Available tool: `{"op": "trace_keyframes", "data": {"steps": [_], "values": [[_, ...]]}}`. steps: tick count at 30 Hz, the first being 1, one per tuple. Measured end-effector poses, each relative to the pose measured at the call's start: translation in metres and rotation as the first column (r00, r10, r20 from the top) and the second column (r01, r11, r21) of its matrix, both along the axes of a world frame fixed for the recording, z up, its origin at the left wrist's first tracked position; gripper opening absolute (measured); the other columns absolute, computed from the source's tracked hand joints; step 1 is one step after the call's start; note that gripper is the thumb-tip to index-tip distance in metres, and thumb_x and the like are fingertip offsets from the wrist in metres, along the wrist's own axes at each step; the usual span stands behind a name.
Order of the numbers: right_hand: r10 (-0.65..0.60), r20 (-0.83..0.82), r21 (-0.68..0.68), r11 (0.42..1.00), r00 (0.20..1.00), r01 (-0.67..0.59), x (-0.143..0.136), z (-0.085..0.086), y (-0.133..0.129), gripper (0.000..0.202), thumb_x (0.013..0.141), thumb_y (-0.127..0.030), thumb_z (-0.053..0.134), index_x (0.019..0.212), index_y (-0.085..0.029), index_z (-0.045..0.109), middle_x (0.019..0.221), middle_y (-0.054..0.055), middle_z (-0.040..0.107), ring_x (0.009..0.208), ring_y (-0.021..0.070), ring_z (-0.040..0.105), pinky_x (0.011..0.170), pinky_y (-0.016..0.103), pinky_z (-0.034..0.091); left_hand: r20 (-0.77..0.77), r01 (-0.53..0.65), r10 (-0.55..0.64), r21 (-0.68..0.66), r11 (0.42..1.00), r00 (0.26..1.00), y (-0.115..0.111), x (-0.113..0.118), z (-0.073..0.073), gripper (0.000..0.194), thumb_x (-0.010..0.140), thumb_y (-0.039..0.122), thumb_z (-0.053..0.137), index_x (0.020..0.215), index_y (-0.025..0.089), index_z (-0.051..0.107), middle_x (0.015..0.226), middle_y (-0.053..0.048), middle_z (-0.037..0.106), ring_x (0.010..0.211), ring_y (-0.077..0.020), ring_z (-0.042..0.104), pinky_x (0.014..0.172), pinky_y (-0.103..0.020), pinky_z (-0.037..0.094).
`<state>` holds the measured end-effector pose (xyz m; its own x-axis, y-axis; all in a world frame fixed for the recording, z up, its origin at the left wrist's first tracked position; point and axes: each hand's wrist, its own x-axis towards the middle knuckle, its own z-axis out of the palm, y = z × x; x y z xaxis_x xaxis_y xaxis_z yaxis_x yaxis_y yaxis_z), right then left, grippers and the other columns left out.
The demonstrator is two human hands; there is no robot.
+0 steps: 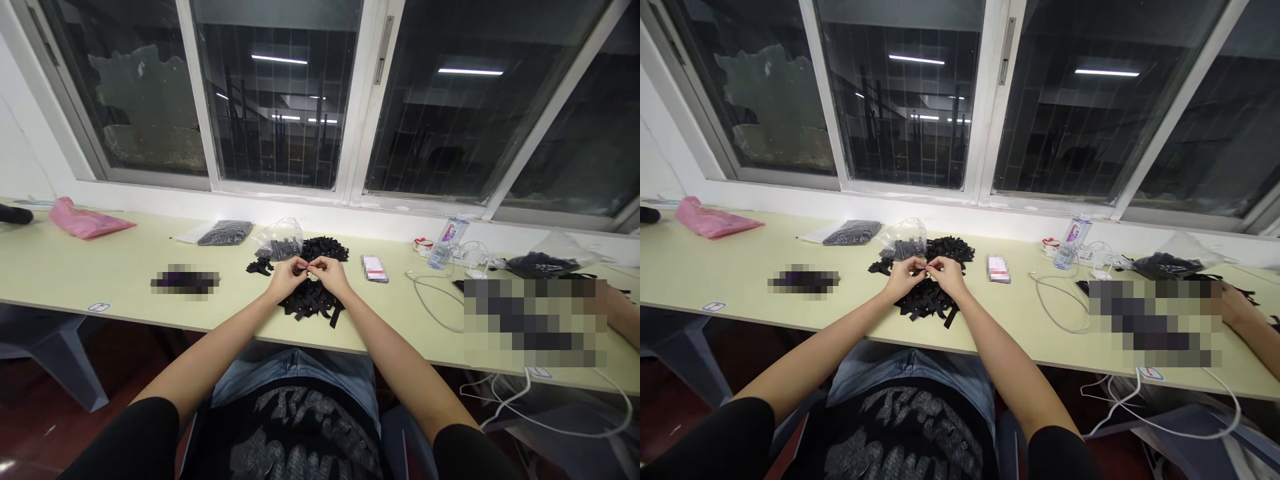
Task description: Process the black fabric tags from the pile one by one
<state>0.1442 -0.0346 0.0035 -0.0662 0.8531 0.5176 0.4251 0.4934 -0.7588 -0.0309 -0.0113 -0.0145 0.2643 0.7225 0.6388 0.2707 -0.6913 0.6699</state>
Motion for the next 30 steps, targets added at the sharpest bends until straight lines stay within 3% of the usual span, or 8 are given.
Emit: {"op": "trace_keyframes", "data": {"steps": [10,17,22,30], "values": [[-0.054,0.092,0.006,0.999,0.994,0.054,-0.0029,-0.003,0.0016,0.008,0.078,-0.022,0.062,0.077,-0.018,0.069,0.075,0.0,0.071,0.07,0.0141,0.065,0.069,0.023,0.046,-0.026,-0.029,0.029,0.024,0.999,0.999,0.0033,-0.0013,-0.0015,0.017,0.08,0.023,0.064,0.097,0.021,0.065,0.096,-0.004,0.073,0.085,-0.0196,0.07,0.077,-0.032,0.056],[-0.115,0.223,0.123,0.988,0.968,0.089,-0.0077,-0.0017,-0.0015,0.006,0.078,-0.016,0.062,0.073,-0.018,0.065,0.076,0.0,0.068,0.068,0.0125,0.059,0.066,0.022,0.042,-0.054,-0.102,0.106,0.067,0.993,0.993,-0.0017,0.0,0.0032,0.012,0.077,0.023,0.065,0.089,0.019,0.064,0.087,-0.002,0.071,0.074,-0.0169,0.066,0.068,-0.028,0.052],[-0.06,0.2,0.065,0.997,0.978,0.048,-0.0083,-0.0022,-0.0013,0.006,0.079,-0.016,0.063,0.072,-0.018,0.063,0.073,-0.001,0.067,0.065,0.0119,0.059,0.064,0.021,0.041,-0.075,-0.145,0.152,0.096,0.985,0.986,-0.0009,0.0002,0.0026,0.01,0.079,0.024,0.063,0.087,0.019,0.063,0.085,-0.002,0.071,0.076,-0.0168,0.066,0.071,-0.028,0.051],[0.023,0.104,0.053,0.998,0.994,-0.029,-0.0046,-0.0056,0.004,0.003,0.077,-0.014,0.065,0.075,-0.017,0.065,0.072,-0.002,0.067,0.068,0.0117,0.061,0.066,0.02,0.043,-0.098,-0.093,0.099,0.064,0.994,0.99,0.0003,-0.002,0.0071,0.015,0.079,0.027,0.066,0.091,0.018,0.066,0.09,-0.004,0.073,0.08,-0.0182,0.069,0.076,-0.029,0.054]]}}
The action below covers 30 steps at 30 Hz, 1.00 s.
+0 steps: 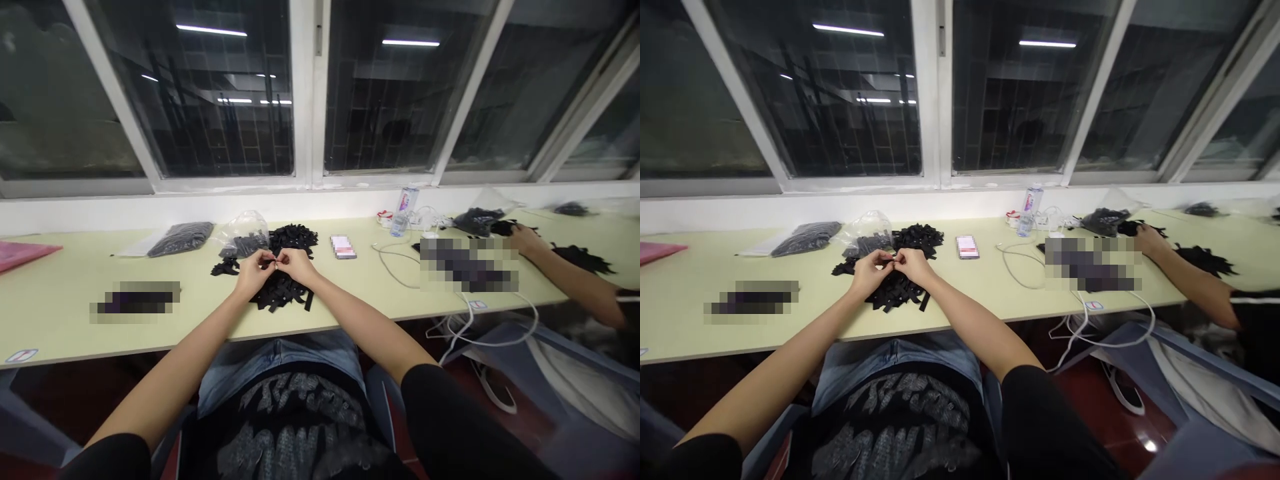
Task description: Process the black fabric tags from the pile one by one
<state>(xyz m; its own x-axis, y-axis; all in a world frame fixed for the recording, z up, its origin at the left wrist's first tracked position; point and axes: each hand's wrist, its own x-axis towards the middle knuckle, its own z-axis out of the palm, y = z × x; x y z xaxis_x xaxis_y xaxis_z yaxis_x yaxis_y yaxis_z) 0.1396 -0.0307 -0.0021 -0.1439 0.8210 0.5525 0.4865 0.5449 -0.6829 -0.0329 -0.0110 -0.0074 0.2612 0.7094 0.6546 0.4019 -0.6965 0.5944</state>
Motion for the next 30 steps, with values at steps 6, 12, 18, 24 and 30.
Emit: {"op": "trace_keyframes", "data": {"steps": [6,12,18,24,30], "values": [[-0.002,0.011,-0.025,1.0,1.0,0.002,0.002,0.001,0.006,0.003,0.078,-0.014,0.066,0.077,-0.016,0.065,0.072,-0.002,0.066,0.069,0.0105,0.062,0.066,0.018,0.042,-0.017,-0.01,0.01,-0.035,0.999,1.0,0.009,-0.001,0.0,0.02,0.078,0.032,0.067,0.092,0.018,0.069,0.091,-0.003,0.074,0.076,-0.0167,0.069,0.075,-0.028,0.054],[0.001,0.016,-0.01,1.0,1.0,-0.001,0.002,0.004,0.004,0.003,0.077,-0.013,0.067,0.077,-0.015,0.064,0.072,-0.002,0.065,0.068,0.0102,0.061,0.065,0.018,0.041,-0.042,-0.034,0.032,-0.041,0.999,0.999,0.012,-0.003,-0.001,0.022,0.078,0.033,0.067,0.093,0.018,0.071,0.089,-0.003,0.075,0.074,-0.0164,0.069,0.073,-0.027,0.053],[0.009,0.025,-0.021,1.0,1.0,-0.008,0.005,0.002,0.007,0.003,0.077,-0.014,0.068,0.077,-0.015,0.065,0.072,-0.003,0.066,0.068,0.0102,0.061,0.066,0.018,0.041,-0.018,-0.006,0.004,-0.07,0.998,1.0,0.019,-0.004,-0.006,0.023,0.077,0.034,0.07,0.092,0.017,0.071,0.089,-0.004,0.075,0.074,-0.0169,0.068,0.072,-0.027,0.053],[0.048,-0.014,-0.019,0.999,0.999,-0.048,0.009,-0.004,0.012,0.003,0.075,-0.017,0.069,0.077,-0.017,0.067,0.077,0.0,0.071,0.074,0.0132,0.065,0.067,0.02,0.044,0.084,0.064,-0.051,-0.153,0.986,0.995,0.017,-0.002,-0.007,0.024,0.074,0.033,0.073,0.091,0.015,0.07,0.087,-0.006,0.074,0.071,-0.0172,0.067,0.069,-0.028,0.053],[0.078,-0.111,-0.082,0.993,0.991,-0.088,0.013,-0.012,0.018,0.013,0.076,-0.03,0.071,0.079,-0.018,0.07,0.076,0.002,0.072,0.072,0.0159,0.066,0.066,0.024,0.047,0.219,0.188,-0.138,-0.227,0.956,0.966,0.012,-0.002,-0.006,0.024,0.073,0.033,0.076,0.087,0.015,0.069,0.086,-0.008,0.073,0.075,-0.0183,0.068,0.07,-0.029,0.053]]}}
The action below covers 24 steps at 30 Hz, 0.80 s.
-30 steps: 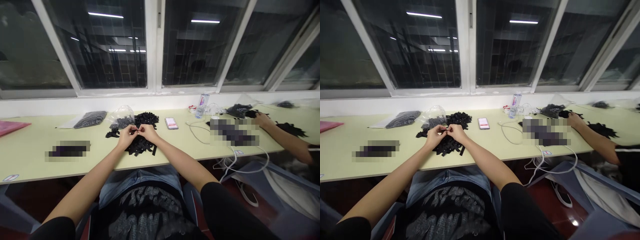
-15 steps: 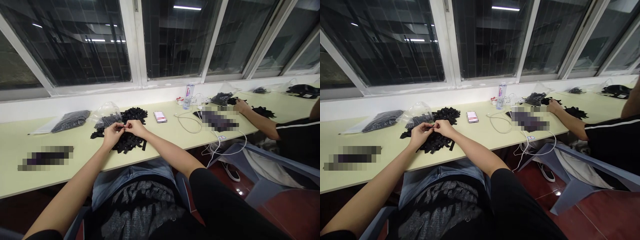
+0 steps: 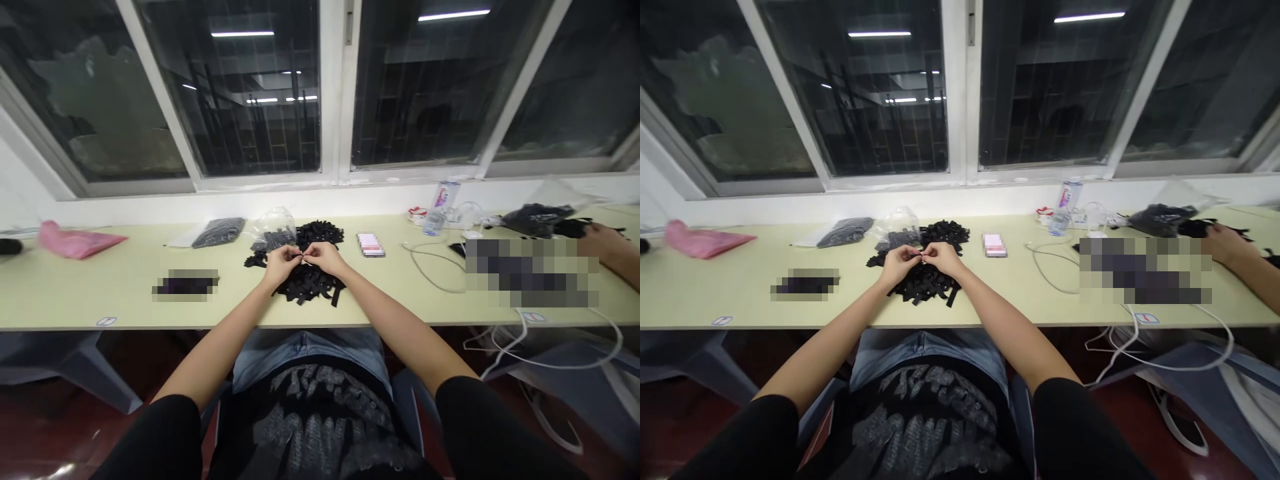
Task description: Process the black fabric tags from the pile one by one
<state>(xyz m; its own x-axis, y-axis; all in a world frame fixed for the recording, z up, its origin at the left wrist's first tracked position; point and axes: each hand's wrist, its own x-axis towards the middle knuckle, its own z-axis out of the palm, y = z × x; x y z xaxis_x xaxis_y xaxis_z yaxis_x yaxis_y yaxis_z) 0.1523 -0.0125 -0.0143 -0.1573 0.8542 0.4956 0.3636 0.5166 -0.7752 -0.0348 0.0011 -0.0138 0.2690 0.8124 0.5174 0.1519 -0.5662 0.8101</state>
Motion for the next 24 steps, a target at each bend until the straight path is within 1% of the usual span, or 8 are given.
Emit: {"op": "trace_keyframes", "data": {"steps": [4,7,9,15,19,24], "values": [[0.048,-0.054,-0.025,0.998,0.997,-0.05,0.004,0.004,-0.003,0.021,0.075,-0.037,0.073,0.081,-0.017,0.072,0.08,0.005,0.073,0.074,0.0167,0.067,0.067,0.025,0.049,0.078,0.044,-0.038,-0.082,0.996,0.996,0.0,-0.001,-0.001,0.025,0.07,0.03,0.079,0.087,0.014,0.068,0.082,-0.007,0.073,0.073,-0.0181,0.068,0.07,-0.03,0.054],[0.052,-0.062,-0.065,0.996,0.997,-0.056,0.006,0.009,-0.009,0.025,0.074,-0.04,0.073,0.081,-0.016,0.072,0.076,0.005,0.072,0.068,0.0159,0.064,0.062,0.025,0.048,0.135,0.081,-0.06,-0.159,0.984,0.989,-0.001,-0.001,-0.001,0.028,0.068,0.028,0.082,0.088,0.014,0.068,0.078,-0.006,0.072,0.071,-0.0177,0.069,0.071,-0.031,0.054],[0.054,-0.061,-0.07,0.996,0.997,-0.058,0.006,0.012,-0.011,0.026,0.074,-0.04,0.074,0.081,-0.016,0.072,0.075,0.005,0.071,0.066,0.0153,0.063,0.061,0.026,0.049,0.177,0.114,-0.078,-0.203,0.973,0.981,-0.002,-0.002,-0.001,0.03,0.067,0.028,0.083,0.089,0.014,0.068,0.077,-0.006,0.072,0.071,-0.0178,0.07,0.073,-0.032,0.055],[0.07,-0.092,-0.069,0.995,0.993,-0.076,0.006,0.013,-0.012,0.029,0.072,-0.044,0.075,0.081,-0.016,0.073,0.074,0.005,0.071,0.065,0.0152,0.063,0.061,0.027,0.05,0.277,0.256,-0.168,-0.323,0.911,0.946,-0.008,-0.002,0.002,0.037,0.065,0.029,0.087,0.092,0.012,0.067,0.081,-0.007,0.073,0.075,-0.0181,0.071,0.08,-0.035,0.057],[0.1,-0.123,-0.095,0.989,0.987,-0.112,0.006,0.014,-0.012,0.033,0.071,-0.046,0.076,0.081,-0.015,0.073,0.075,0.006,0.071,0.067,0.0156,0.063,0.06,0.027,0.051,0.302,0.281,-0.175,-0.354,0.892,0.937,-0.011,-0.002,0.004,0.04,0.063,0.028,0.089,0.092,0.011,0.066,0.082,-0.008,0.075,0.077,-0.0194,0.072,0.083,-0.038,0.058],[0.103,-0.145,-0.113,0.986,0.984,-0.12,0.007,0.014,-0.012,0.033,0.07,-0.045,0.077,0.082,-0.015,0.072,0.076,0.006,0.071,0.068,0.0159,0.063,0.06,0.027,0.051,0.344,0.312,-0.178,-0.387,0.868,0.922,-0.011,-0.002,0.004,0.043,0.063,0.025,0.089,0.095,0.01,0.065,0.082,-0.009,0.075,0.077,-0.0208,0.073,0.085,-0.04,0.058]]}}
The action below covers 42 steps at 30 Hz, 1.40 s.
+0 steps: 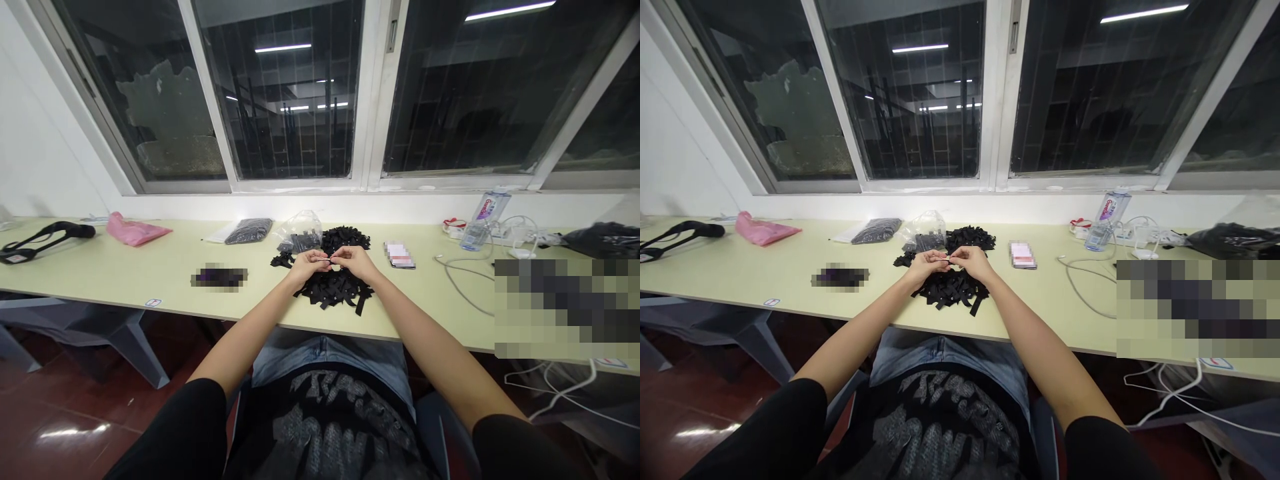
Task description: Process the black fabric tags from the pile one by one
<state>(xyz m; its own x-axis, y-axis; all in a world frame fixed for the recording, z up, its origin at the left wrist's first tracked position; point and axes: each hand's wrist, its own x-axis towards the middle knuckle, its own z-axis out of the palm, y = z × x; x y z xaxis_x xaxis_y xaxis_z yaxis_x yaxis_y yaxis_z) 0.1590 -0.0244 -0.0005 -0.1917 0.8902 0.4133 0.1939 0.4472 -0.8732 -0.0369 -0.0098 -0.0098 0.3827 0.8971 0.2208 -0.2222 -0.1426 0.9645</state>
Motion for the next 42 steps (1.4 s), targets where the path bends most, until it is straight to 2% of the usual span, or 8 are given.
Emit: {"op": "trace_keyframes", "data": {"steps": [5,13,21,27,31,34,38,42], "values": [[0.001,-0.011,0.034,0.999,1.0,0.0,0.0,0.0,0.001,0.029,0.072,-0.043,0.075,0.081,-0.015,0.071,0.077,0.006,0.071,0.066,0.0148,0.062,0.062,0.027,0.051,0.042,-0.002,0.004,-0.035,0.999,0.999,0.003,-0.001,-0.002,0.041,0.064,0.025,0.089,0.094,0.01,0.065,0.085,-0.009,0.074,0.078,-0.0211,0.074,0.087,-0.041,0.058],[-0.062,0.057,0.108,0.993,0.996,0.055,-0.002,-0.002,0.0,0.024,0.076,-0.04,0.071,0.083,-0.016,0.072,0.083,0.006,0.074,0.076,0.0178,0.068,0.073,0.029,0.053,0.056,0.027,-0.025,-0.038,0.999,0.998,0.002,0.0,-0.003,0.039,0.067,0.029,0.089,0.093,0.011,0.066,0.086,-0.008,0.074,0.082,-0.0201,0.073,0.092,-0.042,0.057],[-0.041,0.06,0.052,0.998,0.997,0.038,0.0,-0.001,0.0,0.031,0.076,-0.046,0.071,0.086,-0.016,0.075,0.079,0.006,0.073,0.067,0.0162,0.064,0.063,0.027,0.051,0.047,-0.01,0.011,-0.027,1.0,0.999,0.005,-0.001,-0.007,0.044,0.062,0.028,0.092,0.093,0.012,0.064,0.084,-0.007,0.074,0.08,-0.0204,0.074,0.088,-0.041,0.059],[-0.09,0.08,0.108,0.991,0.993,0.081,0.002,0.005,-0.004,0.028,0.084,-0.041,0.065,0.099,-0.022,0.078,0.1,0.007,0.076,0.094,0.023,0.069,0.083,0.034,0.053,0.046,-0.06,0.062,-0.027,0.998,0.997,0.001,0.0,-0.001,0.043,0.06,0.027,0.091,0.087,0.013,0.062,0.08,-0.006,0.073,0.076,-0.0198,0.073,0.085,-0.04,0.059],[-0.122,0.143,0.192,0.977,0.982,0.094,-0.001,0.012,-0.013,0.028,0.088,-0.041,0.061,0.099,-0.022,0.078,0.1,0.007,0.075,0.092,0.0223,0.068,0.08,0.032,0.052,0.011,-0.121,0.121,0.032,0.992,0.993,0.0,0.0,-0.001,0.033,0.064,0.026,0.086,0.084,0.014,0.063,0.076,-0.004,0.071,0.07,-0.0166,0.07,0.078,-0.034,0.057],[-0.103,0.162,0.263,0.963,0.981,0.058,-0.007,0.016,-0.022,0.025,0.089,-0.039,0.061,0.096,-0.023,0.078,0.103,0.008,0.074,0.094,0.0216,0.067,0.082,0.032,0.051,-0.04,-0.167,0.173,0.115,0.979,0.984,0.002,0.001,-0.003,0.027,0.066,0.024,0.082,0.083,0.015,0.063,0.075,-0.003,0.071,0.068,-0.0153,0.068,0.073,-0.03,0.054],[-0.087,0.168,0.324,0.946,0.982,0.029,-0.017,0.016,-0.029,0.021,0.091,-0.036,0.061,0.095,-0.023,0.077,0.102,0.008,0.073,0.095,0.0213,0.065,0.081,0.032,0.049,-0.107,-0.219,0.253,0.258,0.941,0.962,0.006,0.0,-0.005,0.026,0.065,0.024,0.082,0.085,0.015,0.067,0.085,-0.007,0.072,0.073,-0.0167,0.067,0.071,-0.029,0.052],[-0.101,0.23,0.343,0.939,0.968,0.017,-0.023,0.012,-0.032,0.021,0.092,-0.035,0.059,0.093,-0.022,0.075,0.096,0.007,0.072,0.089,0.0199,0.063,0.076,0.03,0.047,-0.189,-0.167,0.245,0.354,0.92,0.951,0.007,-0.003,-0.004,0.023,0.071,0.029,0.079,0.089,0.016,0.075,0.092,-0.009,0.075,0.082,-0.0214,0.068,0.077,-0.032,0.052]]}}
